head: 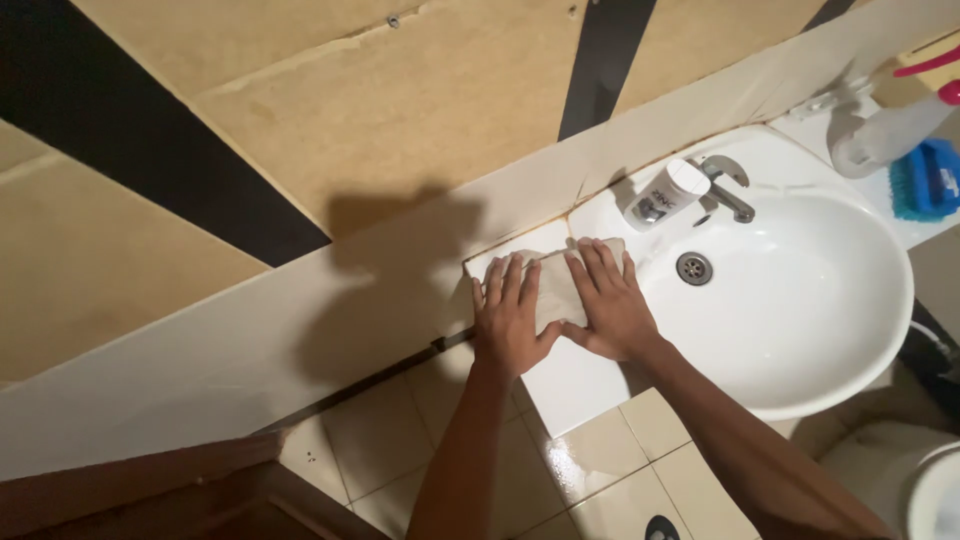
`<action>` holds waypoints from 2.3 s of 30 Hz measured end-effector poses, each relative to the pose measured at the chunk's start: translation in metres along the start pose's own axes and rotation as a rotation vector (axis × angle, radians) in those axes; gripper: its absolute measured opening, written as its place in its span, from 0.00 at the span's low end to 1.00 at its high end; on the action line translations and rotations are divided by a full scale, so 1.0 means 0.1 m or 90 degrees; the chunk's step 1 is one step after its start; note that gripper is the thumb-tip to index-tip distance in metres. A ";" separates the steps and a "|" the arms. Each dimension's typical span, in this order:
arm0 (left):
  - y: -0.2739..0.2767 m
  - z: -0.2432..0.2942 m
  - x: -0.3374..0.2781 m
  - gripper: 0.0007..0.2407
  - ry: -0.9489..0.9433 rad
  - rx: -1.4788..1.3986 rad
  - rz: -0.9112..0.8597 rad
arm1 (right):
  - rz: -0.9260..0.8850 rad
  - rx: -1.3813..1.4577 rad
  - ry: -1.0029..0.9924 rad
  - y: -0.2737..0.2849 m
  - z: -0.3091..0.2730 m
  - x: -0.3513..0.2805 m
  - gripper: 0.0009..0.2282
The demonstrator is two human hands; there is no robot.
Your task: The person cleans a bathroom sink and surrounding wall. They use a spray bottle to apply cleaner to the wall, then wipe the sink and wall with a cloth. The person also handles a sponge and a brush during the process.
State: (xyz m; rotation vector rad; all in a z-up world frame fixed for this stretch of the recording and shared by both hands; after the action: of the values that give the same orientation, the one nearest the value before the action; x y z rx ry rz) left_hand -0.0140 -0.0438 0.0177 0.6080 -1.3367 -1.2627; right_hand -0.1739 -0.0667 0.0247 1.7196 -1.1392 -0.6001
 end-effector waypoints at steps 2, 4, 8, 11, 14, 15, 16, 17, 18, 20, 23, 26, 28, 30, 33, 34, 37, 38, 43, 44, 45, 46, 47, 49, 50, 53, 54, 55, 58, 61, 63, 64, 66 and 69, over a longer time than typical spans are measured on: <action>0.01 0.03 -0.01 0.38 0.007 -0.006 0.007 | 0.010 0.014 0.002 0.03 -0.02 -0.01 0.45; 0.03 0.06 -0.03 0.38 0.015 -0.010 0.016 | 0.020 0.029 0.006 0.06 -0.05 -0.02 0.44; 0.05 0.15 -0.16 0.35 0.029 0.005 0.032 | 0.030 0.051 0.025 0.04 -0.04 -0.13 0.43; 0.05 0.22 -0.26 0.35 0.043 0.019 0.023 | 0.032 0.044 0.035 0.01 -0.05 -0.24 0.42; 0.00 0.29 -0.41 0.35 0.050 0.023 0.010 | 0.023 0.035 0.035 0.00 -0.08 -0.40 0.42; -0.02 0.30 -0.45 0.35 0.053 0.023 0.006 | 0.015 0.036 0.033 0.00 -0.09 -0.44 0.41; 0.00 0.34 -0.50 0.35 0.052 0.023 0.008 | 0.017 0.034 0.034 0.00 -0.09 -0.51 0.41; 0.01 0.38 -0.54 0.35 0.052 0.026 -0.002 | 0.012 0.022 0.035 -0.01 -0.09 -0.56 0.41; 0.02 0.41 -0.59 0.35 0.052 0.030 -0.012 | 0.007 0.010 0.035 -0.02 -0.10 -0.62 0.41; 0.08 0.50 -0.70 0.35 0.052 0.026 0.003 | -0.003 0.014 0.024 0.00 -0.12 -0.75 0.41; 0.15 0.63 -0.84 0.35 0.049 0.015 0.018 | -0.014 0.010 0.018 -0.01 -0.13 -0.94 0.41; 0.16 0.73 -0.98 0.34 0.046 0.008 0.027 | -0.022 0.000 0.012 -0.04 -0.14 -1.13 0.42; 0.19 0.79 -1.01 0.34 0.040 0.010 0.039 | -0.022 -0.003 0.003 -0.03 -0.14 -1.19 0.41; 0.23 0.85 -1.06 0.35 0.053 0.013 0.024 | -0.038 -0.009 -0.014 -0.04 -0.14 -1.27 0.41; 0.29 0.93 -1.11 0.35 0.057 0.020 0.015 | -0.031 0.006 -0.006 -0.03 -0.15 -1.37 0.41; 0.30 0.94 -1.12 0.35 0.058 0.022 0.016 | -0.031 0.006 -0.004 -0.04 -0.15 -1.40 0.41; 0.30 0.97 -1.13 0.34 0.063 -0.020 0.015 | -0.037 0.021 -0.014 -0.04 -0.12 -1.47 0.40; 0.28 0.96 -1.12 0.34 0.073 -0.035 0.002 | -0.039 0.046 -0.029 -0.04 -0.10 -1.48 0.39; 0.28 0.95 -1.08 0.30 0.085 -0.092 -0.013 | -0.045 0.139 -0.122 -0.06 -0.06 -1.41 0.37; 0.25 0.95 -1.09 0.29 0.077 -0.053 0.024 | -0.044 0.144 -0.134 -0.06 -0.07 -1.38 0.37; 0.22 0.96 -1.09 0.27 0.066 -0.016 0.061 | -0.041 0.147 -0.146 -0.06 -0.07 -1.35 0.37; 0.20 0.97 -1.07 0.27 0.067 -0.017 0.060 | -0.042 0.146 -0.148 -0.13 -0.03 -1.34 0.37; 0.19 0.97 -1.05 0.26 0.065 0.024 0.074 | -0.011 0.135 -0.139 -0.17 0.01 -1.31 0.34; 0.19 0.97 -0.99 0.25 0.065 0.065 0.088 | 0.017 0.123 -0.131 -0.21 0.04 -1.25 0.32; 0.20 0.97 -0.96 0.25 0.059 0.078 0.097 | 0.043 0.110 -0.128 -0.18 0.03 -1.21 0.32; 0.16 0.93 -0.89 0.24 0.055 0.086 0.100 | 0.082 0.090 -0.121 -0.15 0.01 -1.13 0.32; 0.13 0.91 -0.86 0.24 0.055 0.085 0.097 | 0.099 0.083 -0.115 -0.14 0.00 -1.10 0.32; 0.12 0.90 -0.83 0.24 0.055 0.084 0.096 | 0.099 0.083 -0.116 -0.14 0.01 -1.07 0.32; 0.10 0.85 -0.76 0.24 0.047 0.097 0.111 | 0.107 0.051 -0.091 -0.11 0.02 -0.96 0.32; 0.09 0.81 -0.68 0.25 0.044 0.097 0.109 | 0.100 0.041 -0.064 -0.08 0.03 -0.86 0.32; 0.08 0.78 -0.63 0.25 0.042 0.100 0.116 | 0.095 0.044 -0.066 -0.08 0.04 -0.80 0.32; 0.08 0.75 -0.61 0.25 0.042 0.099 0.115 | 0.094 0.044 -0.067 -0.08 0.04 -0.77 0.32; 0.06 0.72 -0.55 0.24 0.032 0.085 0.106 | 0.093 0.055 -0.076 -0.07 0.06 -0.71 0.32; 0.04 0.67 -0.46 0.24 0.027 0.104 0.112 | 0.090 0.054 -0.077 -0.08 0.09 -0.62 0.31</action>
State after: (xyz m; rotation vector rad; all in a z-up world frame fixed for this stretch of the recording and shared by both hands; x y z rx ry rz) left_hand -0.0641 0.0205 0.0193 0.6129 -1.4350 -0.9996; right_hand -0.2050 -0.0144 0.0073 1.6758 -1.3767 -0.5809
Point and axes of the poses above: each hand's wrist, its own x-axis towards the middle knuckle, its own y-axis out of the back of the hand, z = x × y, the point moved 5 cm from there along x, towards the middle knuckle, and after that the axes turned 12 degrees about x, right-handed, at the moved point
